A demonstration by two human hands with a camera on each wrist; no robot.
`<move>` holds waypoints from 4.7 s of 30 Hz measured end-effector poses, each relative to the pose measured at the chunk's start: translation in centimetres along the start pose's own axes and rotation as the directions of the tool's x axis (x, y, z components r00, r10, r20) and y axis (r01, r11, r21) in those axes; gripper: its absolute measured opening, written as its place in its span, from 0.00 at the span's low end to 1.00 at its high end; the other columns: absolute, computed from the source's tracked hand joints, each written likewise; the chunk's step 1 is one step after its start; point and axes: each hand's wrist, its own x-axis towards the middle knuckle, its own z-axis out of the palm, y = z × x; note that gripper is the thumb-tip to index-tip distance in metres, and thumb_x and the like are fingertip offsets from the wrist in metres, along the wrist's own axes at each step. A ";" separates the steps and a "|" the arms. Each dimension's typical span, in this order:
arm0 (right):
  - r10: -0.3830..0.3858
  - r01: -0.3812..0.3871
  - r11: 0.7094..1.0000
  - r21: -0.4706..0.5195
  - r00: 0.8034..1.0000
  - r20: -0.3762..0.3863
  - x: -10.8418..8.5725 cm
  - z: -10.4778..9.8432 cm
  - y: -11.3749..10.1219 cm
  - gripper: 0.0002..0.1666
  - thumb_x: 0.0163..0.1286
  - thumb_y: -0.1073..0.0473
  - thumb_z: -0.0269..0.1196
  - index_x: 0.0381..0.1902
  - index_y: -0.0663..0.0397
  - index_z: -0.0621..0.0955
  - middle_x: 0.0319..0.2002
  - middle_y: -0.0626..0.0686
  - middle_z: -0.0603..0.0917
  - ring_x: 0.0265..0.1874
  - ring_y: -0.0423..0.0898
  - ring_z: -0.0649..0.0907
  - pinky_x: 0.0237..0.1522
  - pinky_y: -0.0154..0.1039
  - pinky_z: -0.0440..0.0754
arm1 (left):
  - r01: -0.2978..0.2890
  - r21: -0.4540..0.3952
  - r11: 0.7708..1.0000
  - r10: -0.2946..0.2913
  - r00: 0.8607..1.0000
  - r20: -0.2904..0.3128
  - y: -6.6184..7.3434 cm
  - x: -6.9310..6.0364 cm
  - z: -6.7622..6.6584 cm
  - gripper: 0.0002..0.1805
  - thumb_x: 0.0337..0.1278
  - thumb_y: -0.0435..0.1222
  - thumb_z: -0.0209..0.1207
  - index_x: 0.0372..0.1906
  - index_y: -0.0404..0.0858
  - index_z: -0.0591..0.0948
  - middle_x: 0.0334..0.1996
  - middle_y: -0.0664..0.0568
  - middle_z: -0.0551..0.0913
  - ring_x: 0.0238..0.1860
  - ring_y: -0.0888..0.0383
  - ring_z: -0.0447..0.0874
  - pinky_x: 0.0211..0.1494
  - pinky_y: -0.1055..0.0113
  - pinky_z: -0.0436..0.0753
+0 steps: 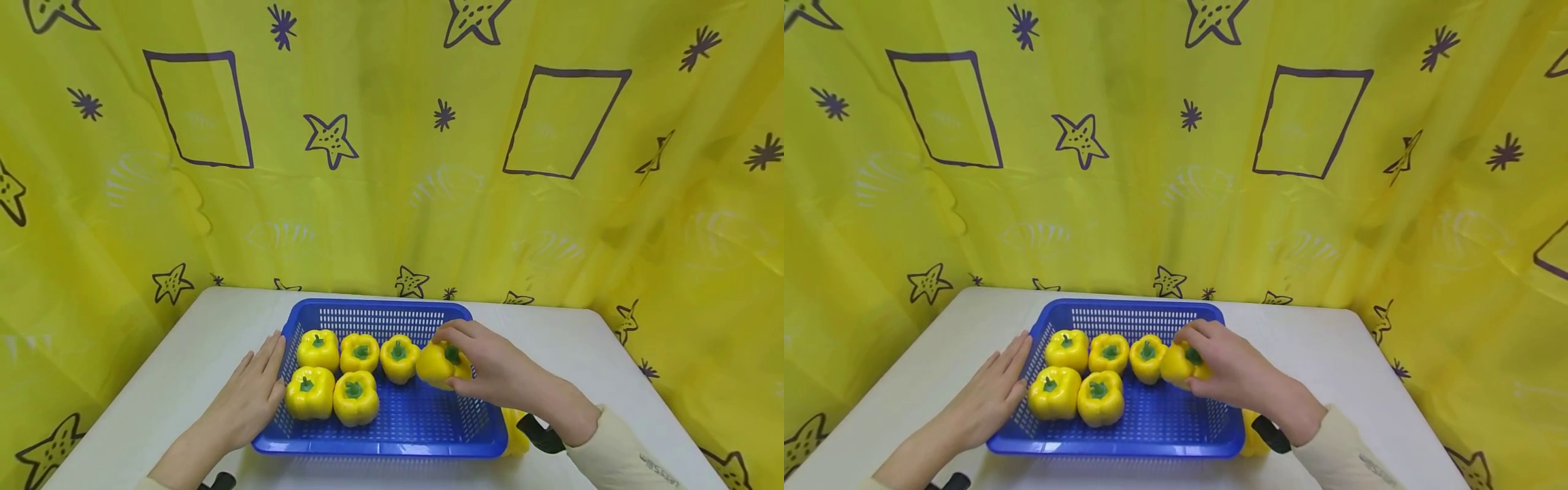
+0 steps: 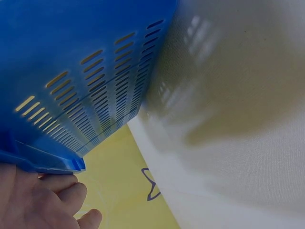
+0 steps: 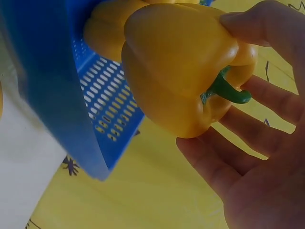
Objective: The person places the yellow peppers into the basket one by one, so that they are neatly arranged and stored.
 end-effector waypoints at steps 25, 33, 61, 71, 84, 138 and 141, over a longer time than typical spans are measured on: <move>-0.032 0.035 0.999 -0.005 0.957 0.287 2.7 3.6 -3.0 0.28 0.57 0.51 0.72 0.55 0.45 0.79 0.50 0.43 0.80 0.45 0.38 0.76 0.51 0.35 0.81 | 0.011 -0.003 1.000 -0.011 1.000 0.012 0.0 -0.1 0.0 0.35 0.71 0.40 0.44 0.77 0.30 0.52 0.79 0.37 0.49 0.79 0.38 0.48 0.77 0.36 0.51; -0.063 0.073 0.997 -0.012 0.923 0.379 3.8 4.1 -3.5 0.26 0.55 0.52 0.74 0.52 0.41 0.79 0.44 0.41 0.78 0.43 0.38 0.72 0.48 0.32 0.79 | -0.003 0.002 1.000 0.003 1.000 -0.004 -0.1 -0.1 0.1 0.35 0.71 0.39 0.44 0.77 0.30 0.52 0.79 0.37 0.49 0.79 0.38 0.49 0.77 0.37 0.51; -0.065 0.065 0.998 0.012 0.933 0.354 4.0 3.7 -2.7 0.28 0.59 0.53 0.72 0.58 0.46 0.80 0.55 0.46 0.80 0.54 0.43 0.76 0.61 0.39 0.79 | -0.010 0.005 1.000 0.010 1.000 -0.006 -0.1 0.0 0.0 0.34 0.72 0.39 0.43 0.77 0.30 0.52 0.79 0.38 0.49 0.79 0.39 0.49 0.78 0.37 0.51; 0.005 -0.021 0.998 0.060 0.965 0.261 2.4 1.7 -1.2 0.24 0.63 0.52 0.69 0.57 0.50 0.80 0.55 0.48 0.80 0.57 0.47 0.77 0.61 0.47 0.79 | -0.007 0.002 1.000 0.007 1.000 -0.006 -0.2 -0.1 0.0 0.35 0.72 0.39 0.44 0.77 0.30 0.52 0.79 0.37 0.50 0.78 0.38 0.50 0.77 0.37 0.52; 0.133 -0.150 0.985 0.081 0.975 0.179 -0.6 -0.1 1.1 0.20 0.66 0.53 0.67 0.55 0.46 0.79 0.54 0.45 0.80 0.54 0.44 0.78 0.56 0.47 0.83 | -0.006 -0.001 1.000 0.006 1.000 -0.009 -0.2 -0.2 0.0 0.35 0.71 0.39 0.44 0.77 0.29 0.53 0.78 0.36 0.51 0.78 0.38 0.51 0.77 0.37 0.52; 0.463 -0.584 0.790 0.189 0.769 0.441 -5.8 3.5 6.5 0.24 0.62 0.46 0.68 0.48 0.56 0.83 0.42 0.51 0.85 0.42 0.48 0.81 0.50 0.54 0.83 | 0.004 0.010 1.000 -0.004 1.000 0.000 0.0 -0.3 0.1 0.34 0.72 0.39 0.44 0.77 0.30 0.52 0.79 0.37 0.50 0.78 0.38 0.50 0.77 0.37 0.52; 0.459 -0.554 0.817 0.158 0.792 0.403 -6.0 3.3 6.4 0.22 0.60 0.45 0.69 0.46 0.53 0.84 0.40 0.50 0.82 0.39 0.46 0.79 0.43 0.46 0.82 | 0.005 0.010 1.000 -0.005 1.000 0.009 0.0 -0.3 0.1 0.34 0.72 0.39 0.44 0.77 0.30 0.52 0.79 0.37 0.49 0.78 0.38 0.50 0.77 0.37 0.52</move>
